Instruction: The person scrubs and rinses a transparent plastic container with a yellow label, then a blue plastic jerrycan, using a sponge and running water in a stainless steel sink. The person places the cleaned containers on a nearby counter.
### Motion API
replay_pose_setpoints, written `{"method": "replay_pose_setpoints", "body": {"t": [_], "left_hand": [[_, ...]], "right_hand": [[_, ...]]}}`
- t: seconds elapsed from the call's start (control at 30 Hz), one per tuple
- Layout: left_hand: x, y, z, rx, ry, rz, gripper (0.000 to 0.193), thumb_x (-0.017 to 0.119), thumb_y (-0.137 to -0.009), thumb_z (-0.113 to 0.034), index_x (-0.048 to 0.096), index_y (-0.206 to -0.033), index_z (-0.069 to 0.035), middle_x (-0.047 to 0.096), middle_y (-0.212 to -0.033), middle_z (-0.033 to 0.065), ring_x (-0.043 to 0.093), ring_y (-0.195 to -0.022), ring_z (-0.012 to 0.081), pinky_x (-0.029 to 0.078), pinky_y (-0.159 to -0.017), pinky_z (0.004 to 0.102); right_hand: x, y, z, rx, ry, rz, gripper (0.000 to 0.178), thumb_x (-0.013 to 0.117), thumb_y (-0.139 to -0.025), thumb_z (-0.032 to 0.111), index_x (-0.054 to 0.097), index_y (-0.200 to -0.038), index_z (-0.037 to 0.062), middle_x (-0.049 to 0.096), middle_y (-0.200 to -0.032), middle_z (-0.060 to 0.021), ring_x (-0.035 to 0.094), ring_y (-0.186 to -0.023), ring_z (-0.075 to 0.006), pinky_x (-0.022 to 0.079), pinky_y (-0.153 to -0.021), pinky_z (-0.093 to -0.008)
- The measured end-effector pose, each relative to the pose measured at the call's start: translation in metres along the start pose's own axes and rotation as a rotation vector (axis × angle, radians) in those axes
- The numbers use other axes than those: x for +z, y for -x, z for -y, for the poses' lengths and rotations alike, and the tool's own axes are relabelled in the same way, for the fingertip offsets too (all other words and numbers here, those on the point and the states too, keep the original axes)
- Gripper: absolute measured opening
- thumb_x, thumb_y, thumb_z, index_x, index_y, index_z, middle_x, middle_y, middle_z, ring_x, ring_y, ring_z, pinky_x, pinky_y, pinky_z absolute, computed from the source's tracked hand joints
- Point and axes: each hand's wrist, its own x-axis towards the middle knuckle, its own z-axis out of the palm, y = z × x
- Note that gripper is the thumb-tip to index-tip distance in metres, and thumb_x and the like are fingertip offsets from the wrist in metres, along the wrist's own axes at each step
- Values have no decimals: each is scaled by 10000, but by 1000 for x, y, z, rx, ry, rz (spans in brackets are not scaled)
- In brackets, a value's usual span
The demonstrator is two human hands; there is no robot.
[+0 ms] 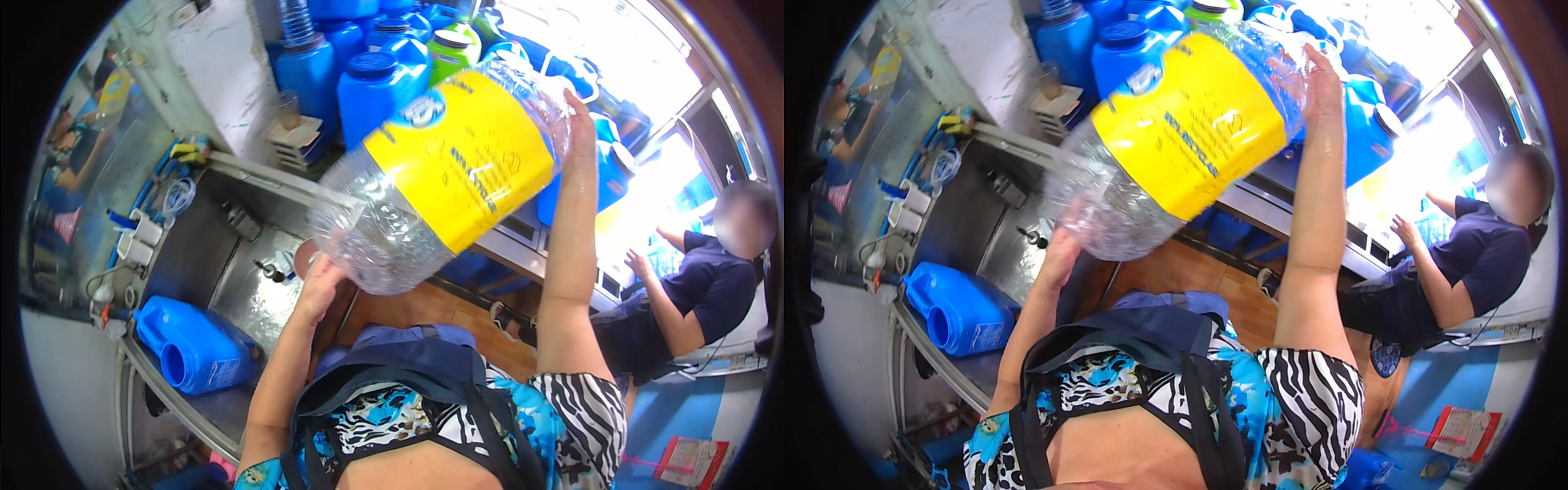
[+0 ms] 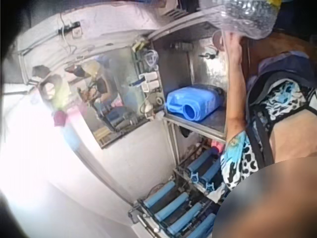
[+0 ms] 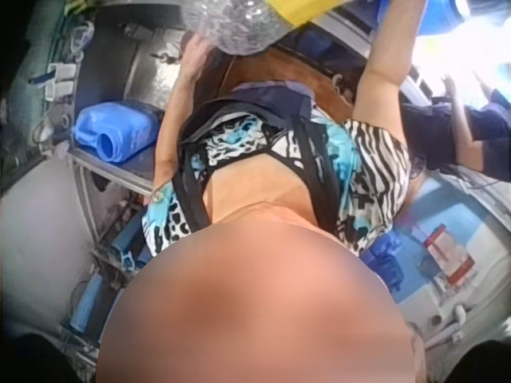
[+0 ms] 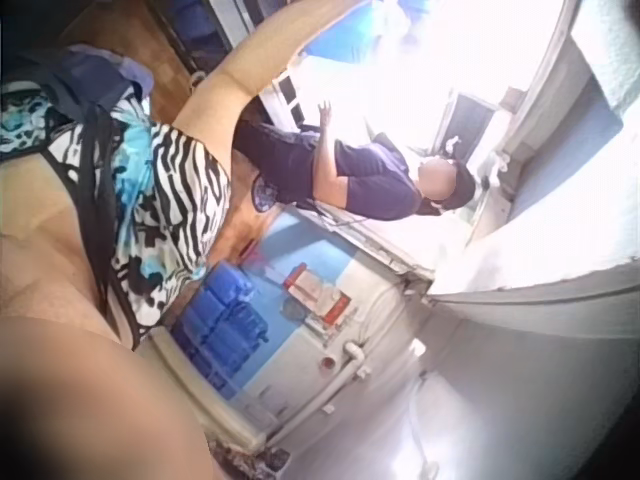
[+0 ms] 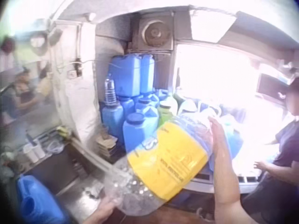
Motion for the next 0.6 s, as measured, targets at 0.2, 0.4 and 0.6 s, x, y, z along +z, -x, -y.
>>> {"method": "replay_pose_setpoints", "body": {"t": [0.2,0.4,0.6], "left_hand": [[46,-38,35,50,-751,255,606,670,-829,-237,456,-1365,-53,385,-1446,220,443,-1295,314,438,-949,337],[59,-50,25,125,-883,276,522,681,-823,-243,537,-1292,-64,405,-1421,242,465,-1274,338,443,-956,345],[65,-49,6,62,-827,177,507,685,-832,-191,531,-1294,-49,415,-1417,233,419,-1317,314,409,-1001,344]], "right_hand": [[-79,29,50,-413,777,-267,1069,787,-743,210,41,-1496,70,567,-1196,-224,633,-978,-309,503,-851,-357],[-158,38,-20,-654,1141,-485,1115,833,-696,249,83,-1510,124,456,-1355,-207,587,-1035,-256,493,-849,-339],[-202,28,-56,-660,1373,-551,1136,794,-708,403,24,-1514,183,366,-1450,-217,455,-1256,-389,350,-1012,-532]]}}
